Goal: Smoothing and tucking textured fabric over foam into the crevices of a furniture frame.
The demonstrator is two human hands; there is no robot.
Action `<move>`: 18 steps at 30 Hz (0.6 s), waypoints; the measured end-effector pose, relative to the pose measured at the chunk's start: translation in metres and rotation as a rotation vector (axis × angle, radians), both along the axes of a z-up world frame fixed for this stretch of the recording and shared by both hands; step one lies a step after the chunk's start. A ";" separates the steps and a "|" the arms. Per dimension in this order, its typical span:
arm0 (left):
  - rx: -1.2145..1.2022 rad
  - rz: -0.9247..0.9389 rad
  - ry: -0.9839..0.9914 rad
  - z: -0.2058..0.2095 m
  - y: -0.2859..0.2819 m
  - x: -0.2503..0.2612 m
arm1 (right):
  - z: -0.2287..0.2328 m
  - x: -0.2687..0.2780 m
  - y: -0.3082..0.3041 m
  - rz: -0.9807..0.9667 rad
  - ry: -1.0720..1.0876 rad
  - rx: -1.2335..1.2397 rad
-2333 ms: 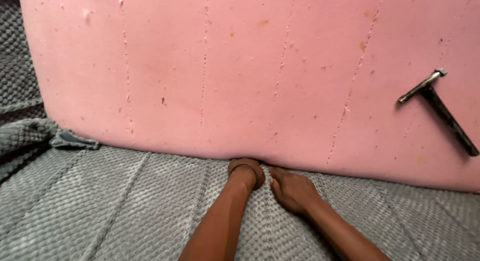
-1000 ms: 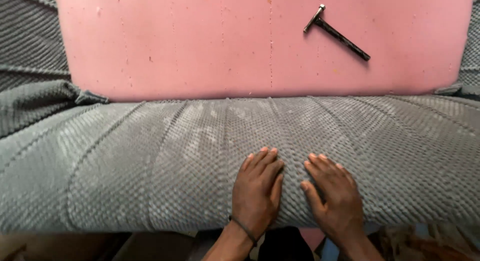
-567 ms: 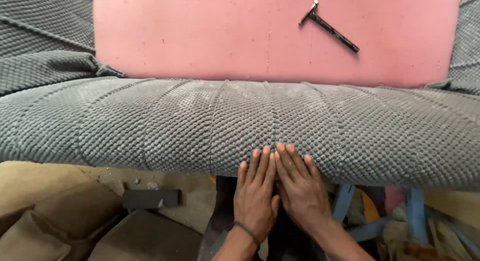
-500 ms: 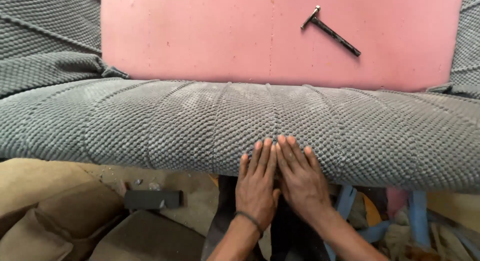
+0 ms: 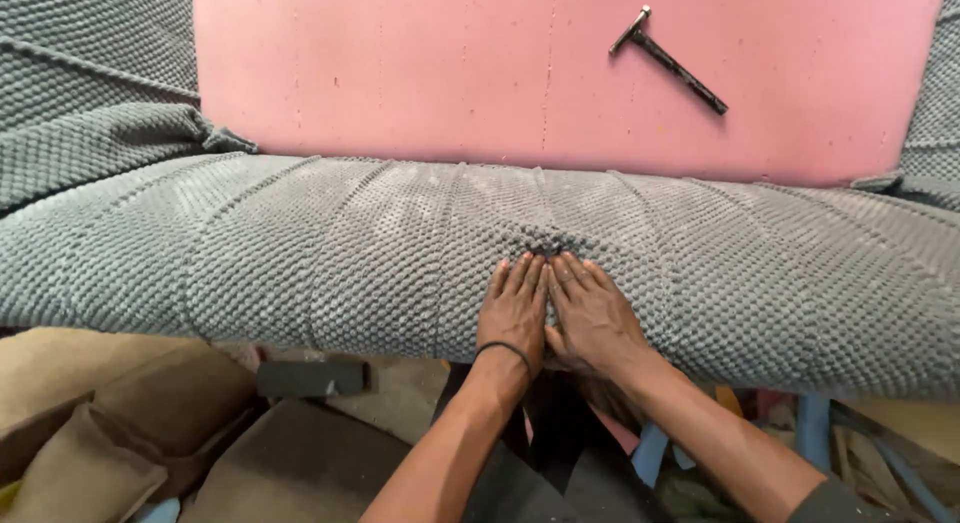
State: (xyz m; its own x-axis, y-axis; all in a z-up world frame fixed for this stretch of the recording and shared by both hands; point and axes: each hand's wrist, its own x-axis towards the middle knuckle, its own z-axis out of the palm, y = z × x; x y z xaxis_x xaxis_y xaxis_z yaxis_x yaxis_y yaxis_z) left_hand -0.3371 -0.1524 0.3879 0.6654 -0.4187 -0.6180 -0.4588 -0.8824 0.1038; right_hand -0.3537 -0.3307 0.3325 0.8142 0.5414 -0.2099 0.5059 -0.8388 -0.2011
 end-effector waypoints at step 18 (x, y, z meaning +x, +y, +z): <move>-0.035 0.011 0.501 0.030 -0.006 0.151 | 0.008 0.146 -0.015 -0.094 0.789 0.080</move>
State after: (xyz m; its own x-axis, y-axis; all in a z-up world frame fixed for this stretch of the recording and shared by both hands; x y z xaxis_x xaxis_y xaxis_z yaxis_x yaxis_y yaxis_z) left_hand -0.1863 -0.1587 0.4177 0.2946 -0.4396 -0.8485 -0.3357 -0.8789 0.3388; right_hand -0.2081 -0.3453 0.3400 0.4849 0.5154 -0.7066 0.1170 -0.8389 -0.5316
